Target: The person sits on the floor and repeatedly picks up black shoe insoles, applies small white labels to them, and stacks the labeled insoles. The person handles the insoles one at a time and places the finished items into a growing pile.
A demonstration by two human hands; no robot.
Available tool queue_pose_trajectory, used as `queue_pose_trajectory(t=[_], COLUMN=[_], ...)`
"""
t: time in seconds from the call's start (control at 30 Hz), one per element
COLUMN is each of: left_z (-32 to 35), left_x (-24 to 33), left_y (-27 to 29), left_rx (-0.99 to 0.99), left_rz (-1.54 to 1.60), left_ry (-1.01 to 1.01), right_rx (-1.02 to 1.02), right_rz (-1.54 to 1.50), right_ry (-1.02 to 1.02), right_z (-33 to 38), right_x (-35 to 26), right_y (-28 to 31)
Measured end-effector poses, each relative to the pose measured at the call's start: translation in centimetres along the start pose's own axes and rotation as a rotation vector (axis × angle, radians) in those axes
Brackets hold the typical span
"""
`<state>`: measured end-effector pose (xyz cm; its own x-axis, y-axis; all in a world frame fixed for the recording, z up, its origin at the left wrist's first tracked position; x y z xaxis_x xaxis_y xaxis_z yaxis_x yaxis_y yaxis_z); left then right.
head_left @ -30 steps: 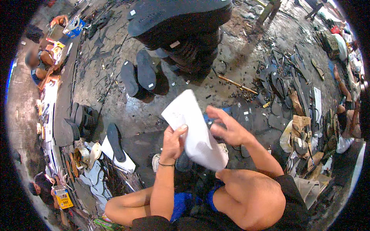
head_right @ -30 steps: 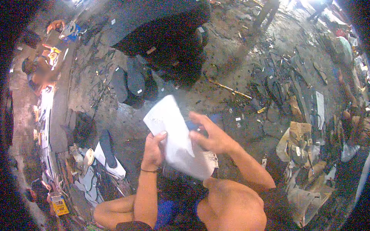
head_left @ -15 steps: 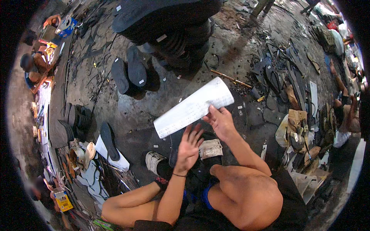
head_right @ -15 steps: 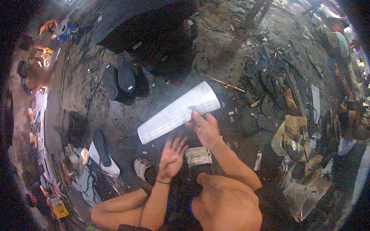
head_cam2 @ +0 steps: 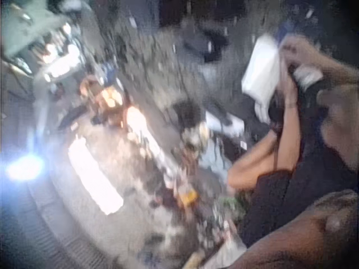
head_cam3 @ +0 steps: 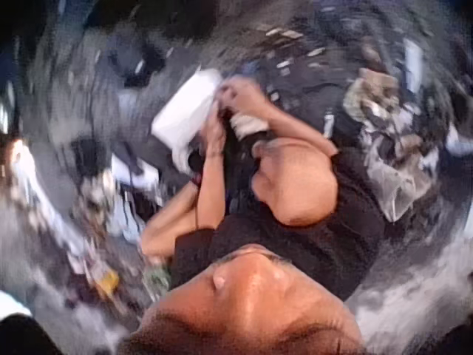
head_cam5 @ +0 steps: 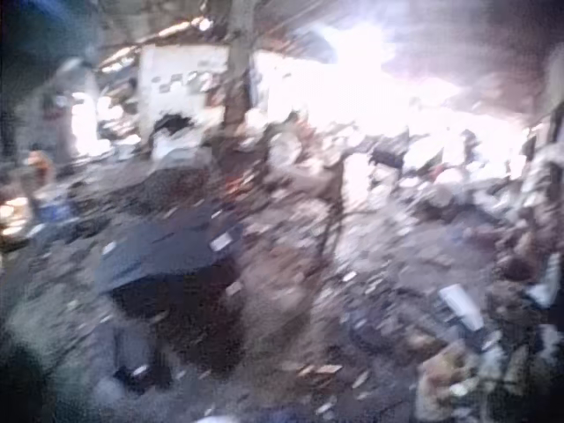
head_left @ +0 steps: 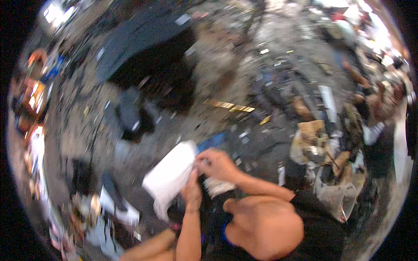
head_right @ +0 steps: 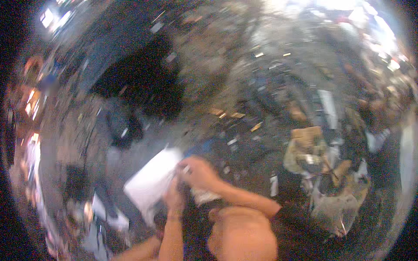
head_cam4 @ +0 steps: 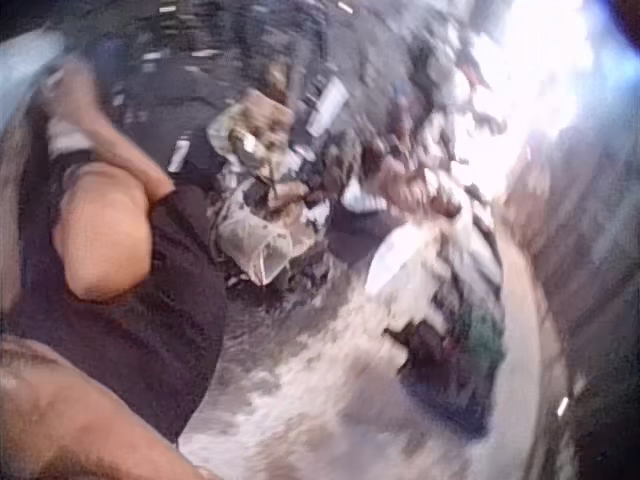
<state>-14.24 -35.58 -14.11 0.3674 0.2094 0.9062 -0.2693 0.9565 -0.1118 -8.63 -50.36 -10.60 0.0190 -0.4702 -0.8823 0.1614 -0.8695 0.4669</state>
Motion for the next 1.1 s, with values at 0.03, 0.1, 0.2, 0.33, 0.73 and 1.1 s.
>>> queue_pose_trajectory(t=[0.03, 0.1, 0.2, 0.33, 0.73, 1.1], left_z=[-0.3, -1.1, -2.3, -3.5, -1.7, -1.3], left_x=[-0.1, -0.8, -1.9, -2.8, 1.9, 2.7], left_y=[-0.3, -0.1, 0.2, 0.7, -0.7, -1.5], left_rx=[-0.069, -0.049, -0.093, -0.121, -0.100, -0.076], left_rz=[-0.031, -0.269, -0.086, -0.117, -0.027, -0.053], left_ry=[-0.111, -0.055, -0.042, -0.180, -0.096, -0.018], right_rx=[-0.023, -0.074, -0.012, 0.006, 0.049, 0.215], right_rz=[0.108, -0.017, -0.095, -0.061, -0.154, -0.188], right_ry=[0.007, -0.060, -0.100, -0.124, 0.057, 0.071], right_z=[-0.2, -0.3, 0.0, -0.1, 0.0, 0.0], right_x=[0.1, 0.2, -0.3, -0.8, -1.0, -2.0], right_y=[0.0, 0.2, 1.2, 1.2, 1.0, 1.6])
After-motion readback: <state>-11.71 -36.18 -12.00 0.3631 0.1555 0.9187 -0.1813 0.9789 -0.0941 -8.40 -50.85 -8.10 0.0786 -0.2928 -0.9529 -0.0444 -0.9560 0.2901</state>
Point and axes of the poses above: each hand's wrist, its own z-axis away from the middle knuckle, its own y-axis out of the back of the hand, x = y × z, the point moved 2 cm from there along -z, towards the middle knuckle, and after that the axes turned 1 degree about -x, right-handed, at the moved point
